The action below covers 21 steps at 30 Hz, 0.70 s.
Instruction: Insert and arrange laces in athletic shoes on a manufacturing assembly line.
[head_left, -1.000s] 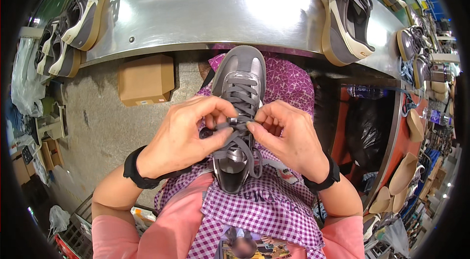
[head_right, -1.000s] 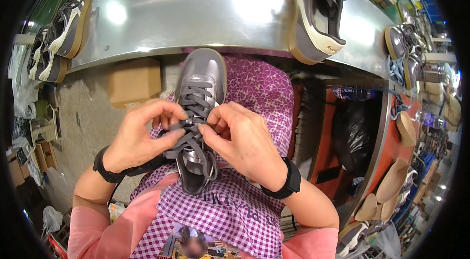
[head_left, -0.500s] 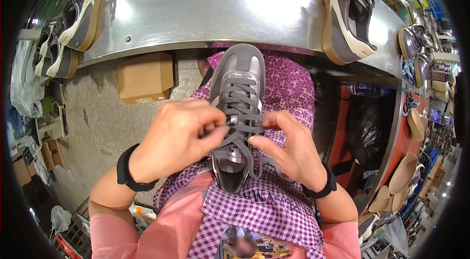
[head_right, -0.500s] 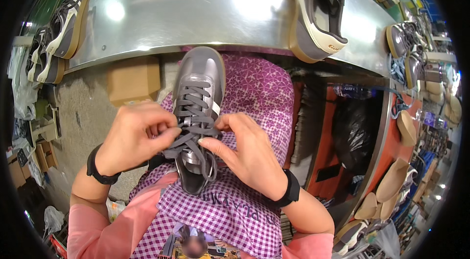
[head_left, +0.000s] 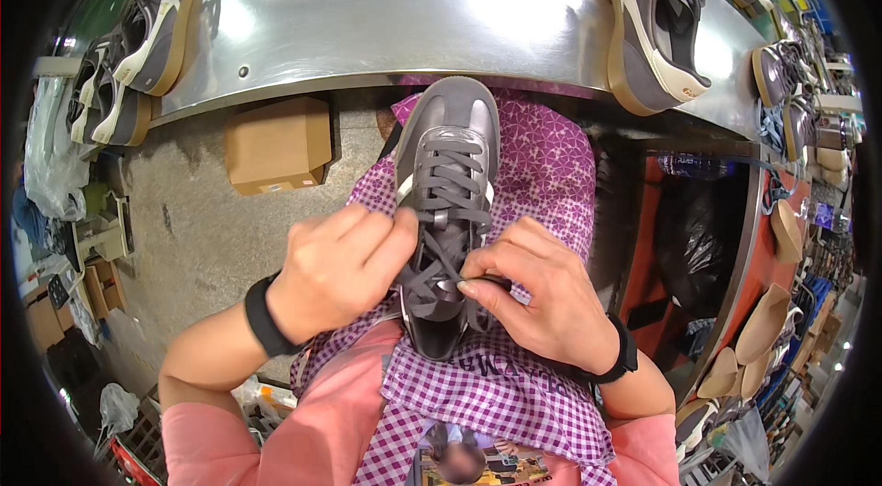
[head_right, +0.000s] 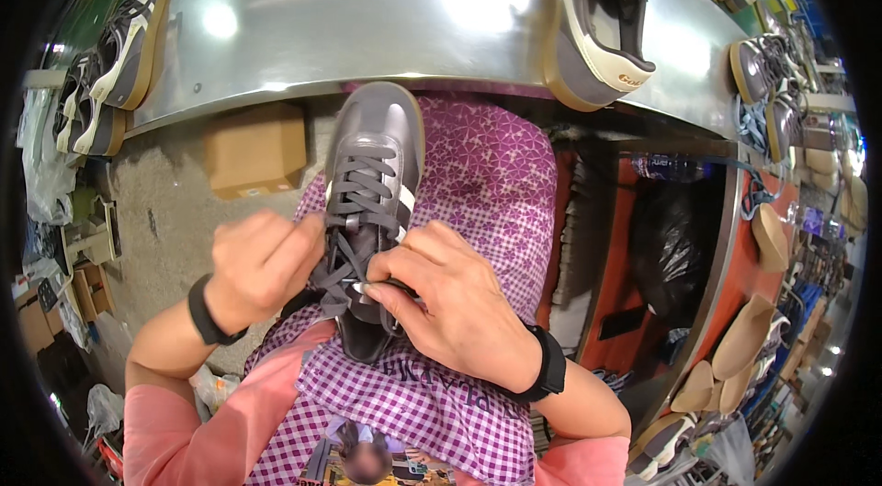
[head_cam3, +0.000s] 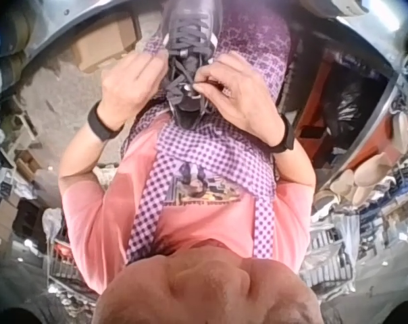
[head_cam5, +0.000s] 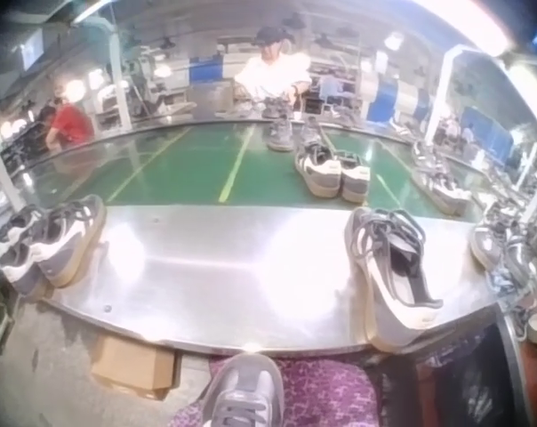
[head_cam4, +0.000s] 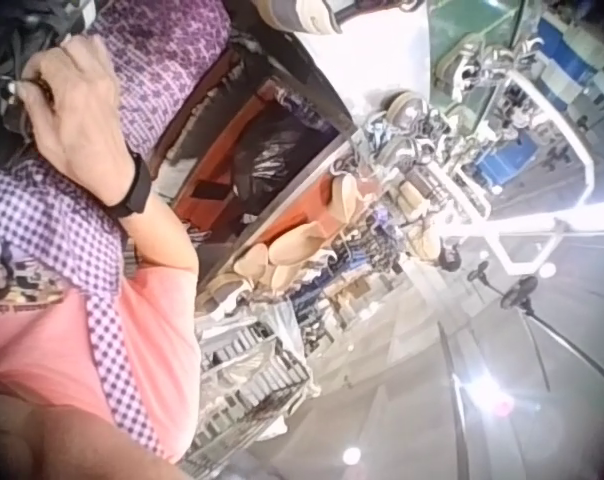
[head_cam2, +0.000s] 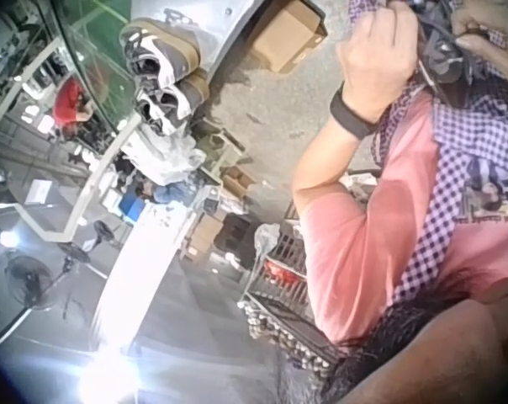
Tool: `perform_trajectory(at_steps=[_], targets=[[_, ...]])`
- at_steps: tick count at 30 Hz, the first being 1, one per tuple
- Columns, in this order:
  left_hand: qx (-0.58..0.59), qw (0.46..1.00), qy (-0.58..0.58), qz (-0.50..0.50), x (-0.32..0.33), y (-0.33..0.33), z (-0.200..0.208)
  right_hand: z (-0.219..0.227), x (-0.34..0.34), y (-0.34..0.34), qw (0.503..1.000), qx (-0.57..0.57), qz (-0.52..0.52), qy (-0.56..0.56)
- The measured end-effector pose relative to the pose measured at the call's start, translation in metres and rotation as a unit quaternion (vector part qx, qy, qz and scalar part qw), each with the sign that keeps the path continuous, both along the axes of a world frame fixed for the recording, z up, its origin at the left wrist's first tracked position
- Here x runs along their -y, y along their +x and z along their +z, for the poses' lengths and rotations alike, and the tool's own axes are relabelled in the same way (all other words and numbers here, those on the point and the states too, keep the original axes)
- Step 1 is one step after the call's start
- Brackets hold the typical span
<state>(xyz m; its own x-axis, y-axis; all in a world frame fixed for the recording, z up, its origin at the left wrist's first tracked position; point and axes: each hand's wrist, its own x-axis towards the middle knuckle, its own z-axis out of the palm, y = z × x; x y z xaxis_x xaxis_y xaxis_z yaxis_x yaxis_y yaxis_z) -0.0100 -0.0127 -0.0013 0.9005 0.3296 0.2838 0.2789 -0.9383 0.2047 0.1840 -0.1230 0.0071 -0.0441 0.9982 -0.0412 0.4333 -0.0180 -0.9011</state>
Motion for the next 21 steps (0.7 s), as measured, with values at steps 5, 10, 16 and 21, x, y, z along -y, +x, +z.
perform_trajectory(at_steps=[5, 10, 16, 21], targets=[[0.126, 0.978, -0.138, 0.088, 0.019, 0.003, -0.012, 0.001, 0.017, 0.027, 0.955, -0.282, -0.006, -0.089], [0.067, 0.967, -0.241, 0.035, 0.015, 0.004, 0.006, -0.002, 0.027, 0.028, 0.922, -0.379, -0.021, -0.079], [0.054, 0.778, -0.626, -0.024, -0.021, -0.022, 0.013, -0.003, 0.027, 0.029, 0.92, -0.299, -0.199, -0.157], [0.009, 0.866, -0.495, 0.073, -0.025, -0.029, 0.005, 0.013, 0.015, 0.006, 0.963, 0.218, -0.085, 0.133]])
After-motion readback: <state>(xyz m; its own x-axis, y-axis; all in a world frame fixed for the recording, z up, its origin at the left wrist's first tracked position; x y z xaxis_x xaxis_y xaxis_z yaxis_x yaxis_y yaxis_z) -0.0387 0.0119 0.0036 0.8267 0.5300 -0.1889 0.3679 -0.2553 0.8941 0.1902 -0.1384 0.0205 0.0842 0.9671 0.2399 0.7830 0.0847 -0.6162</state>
